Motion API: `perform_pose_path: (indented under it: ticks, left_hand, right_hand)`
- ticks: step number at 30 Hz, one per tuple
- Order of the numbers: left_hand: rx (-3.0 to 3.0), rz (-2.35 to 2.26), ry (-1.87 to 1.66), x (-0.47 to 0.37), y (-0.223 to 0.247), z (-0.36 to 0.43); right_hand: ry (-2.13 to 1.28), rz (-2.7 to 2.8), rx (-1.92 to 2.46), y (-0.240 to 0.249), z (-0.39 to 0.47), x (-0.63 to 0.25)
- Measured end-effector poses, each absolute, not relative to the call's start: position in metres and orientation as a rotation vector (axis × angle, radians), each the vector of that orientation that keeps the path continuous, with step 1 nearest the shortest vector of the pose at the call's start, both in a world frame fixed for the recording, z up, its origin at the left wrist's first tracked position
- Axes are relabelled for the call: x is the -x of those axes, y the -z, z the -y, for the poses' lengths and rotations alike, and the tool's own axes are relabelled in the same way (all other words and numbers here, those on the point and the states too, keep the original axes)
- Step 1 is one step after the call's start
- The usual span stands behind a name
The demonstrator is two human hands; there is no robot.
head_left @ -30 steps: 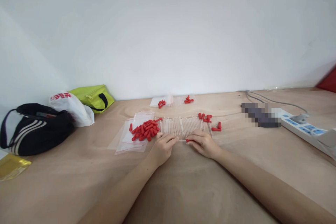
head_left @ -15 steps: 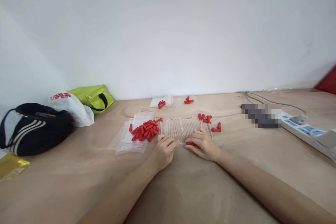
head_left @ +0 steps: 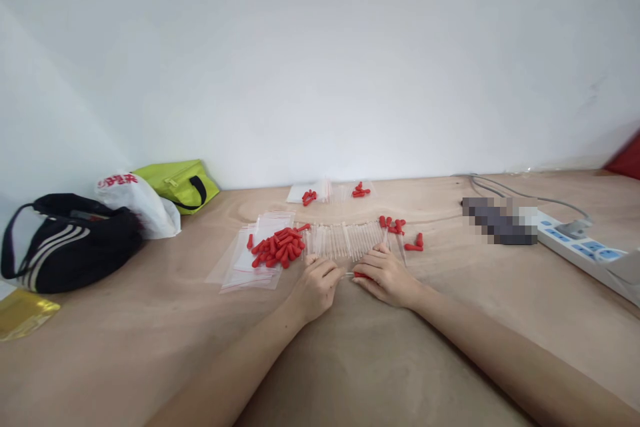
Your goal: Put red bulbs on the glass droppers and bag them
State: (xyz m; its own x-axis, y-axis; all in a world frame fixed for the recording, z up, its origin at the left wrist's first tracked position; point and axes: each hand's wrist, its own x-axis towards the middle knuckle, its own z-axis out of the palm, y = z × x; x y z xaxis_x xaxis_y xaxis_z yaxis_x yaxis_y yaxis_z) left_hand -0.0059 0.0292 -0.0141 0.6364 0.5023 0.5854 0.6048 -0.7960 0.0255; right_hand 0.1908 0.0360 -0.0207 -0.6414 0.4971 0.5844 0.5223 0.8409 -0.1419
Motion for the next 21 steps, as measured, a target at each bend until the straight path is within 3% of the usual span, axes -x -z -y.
perform_pose_path:
  ticks: [8, 16, 21]
  left_hand:
    - [2.705, 0.949, 0.867, 0.006, 0.015, -0.029]
    - [2.625, 1.042, 1.170, 0.001, 0.015, -0.031]
    - [2.684, 0.997, 1.126, 0.001, 0.014, -0.029]
  right_hand:
    - [0.026, 2.396, 0.743, 0.022, -0.039, -0.192]
    - [-0.853, 1.606, 0.903, 0.026, -0.039, -0.180]
    - [-0.894, 1.427, 0.990, 0.012, -0.055, -0.190]
